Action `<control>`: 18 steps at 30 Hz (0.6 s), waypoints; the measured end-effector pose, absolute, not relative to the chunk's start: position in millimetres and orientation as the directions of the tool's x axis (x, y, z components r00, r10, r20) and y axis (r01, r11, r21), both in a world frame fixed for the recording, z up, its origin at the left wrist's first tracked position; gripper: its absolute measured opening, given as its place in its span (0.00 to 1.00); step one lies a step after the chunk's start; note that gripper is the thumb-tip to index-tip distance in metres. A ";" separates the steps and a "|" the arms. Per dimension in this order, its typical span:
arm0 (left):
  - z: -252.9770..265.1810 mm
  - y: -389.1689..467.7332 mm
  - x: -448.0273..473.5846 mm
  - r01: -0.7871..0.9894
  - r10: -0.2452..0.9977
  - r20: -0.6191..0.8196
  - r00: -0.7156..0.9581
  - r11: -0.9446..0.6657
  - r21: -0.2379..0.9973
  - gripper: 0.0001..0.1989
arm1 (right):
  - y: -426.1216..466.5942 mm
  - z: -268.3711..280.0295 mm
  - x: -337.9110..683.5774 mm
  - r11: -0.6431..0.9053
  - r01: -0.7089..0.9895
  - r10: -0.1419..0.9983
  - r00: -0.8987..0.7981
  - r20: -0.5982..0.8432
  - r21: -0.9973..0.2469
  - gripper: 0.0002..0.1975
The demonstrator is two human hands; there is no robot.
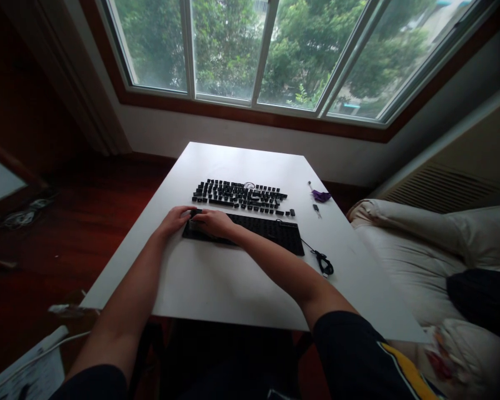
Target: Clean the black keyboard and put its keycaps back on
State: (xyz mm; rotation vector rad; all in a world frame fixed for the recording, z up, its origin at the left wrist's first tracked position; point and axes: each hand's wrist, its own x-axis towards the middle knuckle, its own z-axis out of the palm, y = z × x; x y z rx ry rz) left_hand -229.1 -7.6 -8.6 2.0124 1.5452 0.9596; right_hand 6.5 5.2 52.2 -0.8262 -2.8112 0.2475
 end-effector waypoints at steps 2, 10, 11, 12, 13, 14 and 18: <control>-9.1 -8.0 -228.6 0.672 0.956 0.262 0.134 -0.282 0.685 0.23 | 5.9 56.5 17.7 0.834 0.515 0.540 -0.835 0.103 -0.197 0.17; -15.2 -6.1 -228.9 0.674 0.962 0.245 0.124 -0.263 0.691 0.24 | 3.9 63.9 110.0 0.814 0.567 0.575 -0.818 0.031 -0.131 0.15; -16.0 -6.1 -229.0 0.673 0.961 0.248 0.124 -0.265 0.690 0.24 | 2.6 64.1 126.7 0.814 0.569 0.576 -0.817 0.034 -0.116 0.15; -16.7 -6.1 -229.1 0.675 0.960 0.251 0.121 -0.265 0.689 0.24 | 0.8 64.2 144.0 0.817 0.568 0.573 -0.819 0.033 -0.098 0.15; -17.2 -6.3 -229.0 0.677 0.961 0.252 0.115 -0.262 0.688 0.24 | -1.4 64.1 161.7 0.819 0.567 0.571 -0.820 0.034 -0.082 0.15; -17.6 -6.6 -228.7 0.679 0.962 0.252 0.108 -0.257 0.688 0.24 | -3.9 63.7 179.5 0.817 0.573 0.576 -0.816 0.046 -0.069 0.15; -17.2 -8.2 -225.5 0.696 0.959 0.261 0.107 -0.260 0.669 0.24 | -14.8 58.7 243.9 0.800 0.599 0.600 -0.797 0.061 -0.039 0.16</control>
